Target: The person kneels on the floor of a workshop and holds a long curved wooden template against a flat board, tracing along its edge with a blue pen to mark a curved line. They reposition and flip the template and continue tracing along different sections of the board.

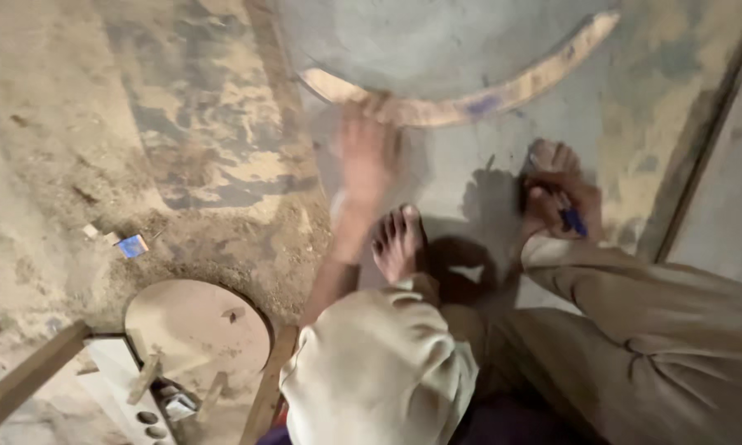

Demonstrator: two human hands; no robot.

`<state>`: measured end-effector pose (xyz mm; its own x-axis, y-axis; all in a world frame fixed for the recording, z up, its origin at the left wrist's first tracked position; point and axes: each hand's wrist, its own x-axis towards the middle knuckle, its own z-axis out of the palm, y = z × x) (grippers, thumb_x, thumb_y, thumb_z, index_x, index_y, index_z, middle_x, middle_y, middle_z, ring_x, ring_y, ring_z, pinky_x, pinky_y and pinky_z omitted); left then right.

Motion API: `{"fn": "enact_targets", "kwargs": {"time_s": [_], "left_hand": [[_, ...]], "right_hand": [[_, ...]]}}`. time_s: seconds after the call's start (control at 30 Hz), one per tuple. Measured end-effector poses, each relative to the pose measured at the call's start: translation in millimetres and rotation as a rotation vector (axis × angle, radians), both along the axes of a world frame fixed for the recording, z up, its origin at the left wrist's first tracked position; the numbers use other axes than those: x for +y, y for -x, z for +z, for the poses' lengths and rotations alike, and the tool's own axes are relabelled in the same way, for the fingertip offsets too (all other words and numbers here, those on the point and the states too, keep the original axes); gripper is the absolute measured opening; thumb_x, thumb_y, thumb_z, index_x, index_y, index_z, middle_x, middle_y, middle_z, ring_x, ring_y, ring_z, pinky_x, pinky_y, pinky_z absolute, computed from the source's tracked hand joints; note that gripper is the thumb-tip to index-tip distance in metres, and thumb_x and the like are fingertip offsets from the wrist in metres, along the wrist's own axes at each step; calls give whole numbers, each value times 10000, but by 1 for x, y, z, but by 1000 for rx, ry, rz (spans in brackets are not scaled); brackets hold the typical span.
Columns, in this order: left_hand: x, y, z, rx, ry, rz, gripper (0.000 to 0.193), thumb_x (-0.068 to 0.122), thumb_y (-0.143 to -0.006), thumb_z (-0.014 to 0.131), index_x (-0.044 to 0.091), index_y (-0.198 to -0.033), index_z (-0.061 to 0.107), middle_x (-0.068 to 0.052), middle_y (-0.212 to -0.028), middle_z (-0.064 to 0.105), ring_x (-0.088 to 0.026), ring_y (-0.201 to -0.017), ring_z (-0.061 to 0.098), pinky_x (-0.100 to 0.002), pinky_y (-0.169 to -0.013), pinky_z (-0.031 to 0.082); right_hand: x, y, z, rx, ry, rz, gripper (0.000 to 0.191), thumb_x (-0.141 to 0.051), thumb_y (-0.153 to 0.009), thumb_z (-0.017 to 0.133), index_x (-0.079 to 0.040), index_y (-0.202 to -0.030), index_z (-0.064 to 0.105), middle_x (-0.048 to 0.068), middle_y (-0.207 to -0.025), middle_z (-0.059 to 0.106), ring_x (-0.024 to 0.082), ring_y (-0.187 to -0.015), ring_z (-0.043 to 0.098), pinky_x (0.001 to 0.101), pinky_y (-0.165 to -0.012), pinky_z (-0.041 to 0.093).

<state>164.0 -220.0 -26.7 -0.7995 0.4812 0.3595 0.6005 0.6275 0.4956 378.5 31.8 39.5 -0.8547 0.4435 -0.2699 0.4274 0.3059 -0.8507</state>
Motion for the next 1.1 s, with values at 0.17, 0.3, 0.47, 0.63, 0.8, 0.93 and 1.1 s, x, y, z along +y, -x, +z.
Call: {"fn": "enact_targets", "kwargs": {"time_s": [0.17, 0.3, 0.47, 0.63, 0.8, 0.93, 1.1], "left_hand": [[-47, 35, -48, -187, -154, 483, 597, 203, -1051, 677, 42, -1564, 420, -193, -1601, 478, -385, -1526, 416, -488, -1299, 345], [-42, 32, -59, -376, -266, 442, 736, 178, -1006, 742, -19, -1589, 338, -236, -1611, 440, -411, -1529, 388, -512, -1287, 322], [-37, 33, -87, -394, -284, 393, 739, 174, -986, 753, 2, -1595, 372, -230, -1646, 415, -386, -1559, 367, -482, -1314, 321], [-43, 29, -113, -410, -482, 323, 715, 199, -1086, 702, 13, -1645, 296, -206, -1712, 340, -354, -1628, 327, -472, -1372, 312], [-41, 37, -106, -553, -740, 165, 739, 247, -1139, 644, 49, -1702, 208, -177, -1724, 240, -295, -1633, 243, -410, -1362, 247], [-31, 55, -94, -573, -501, 274, 754, 228, -974, 625, -8, -1603, 282, -222, -1635, 427, -335, -1474, 510, -439, -1280, 461], [-22, 60, -100, -418, -517, 214, 717, 175, -1076, 680, -31, -1636, 283, -251, -1696, 357, -347, -1583, 323, -474, -1355, 293]], "right_hand": [[-35, -38, 23, -15, 15, 42, 252, -165, -1068, 595, 15, -1229, 666, 133, -1067, 712, 210, -976, 663, 326, -875, 527], [-35, -31, 8, 47, -18, 55, 281, -177, -1073, 585, 29, -1253, 649, 147, -1088, 705, 213, -997, 658, 332, -884, 526], [42, 2, -33, 193, -216, 56, 288, -183, -1121, 582, 36, -1304, 619, 168, -1129, 682, 223, -1037, 644, 345, -900, 521], [161, 85, -112, 562, -361, 78, 378, -88, -1193, 490, -26, -1556, 402, 160, -1511, 536, 272, -1232, 555, 395, -999, 459], [220, 123, -172, 611, -480, 212, 509, -127, -1252, 559, -115, -1653, 246, 95, -1676, 442, 246, -1478, 455, 348, -1200, 389], [212, 120, -179, 600, -424, 195, 499, -155, -1225, 621, -97, -1624, 325, 105, -1622, 456, 254, -1459, 480, 377, -1236, 380], [190, 126, -161, 580, -286, 17, 497, -219, -1216, 669, -59, -1599, 395, 149, -1521, 507, 266, -1422, 515, 363, -1204, 411]]}}
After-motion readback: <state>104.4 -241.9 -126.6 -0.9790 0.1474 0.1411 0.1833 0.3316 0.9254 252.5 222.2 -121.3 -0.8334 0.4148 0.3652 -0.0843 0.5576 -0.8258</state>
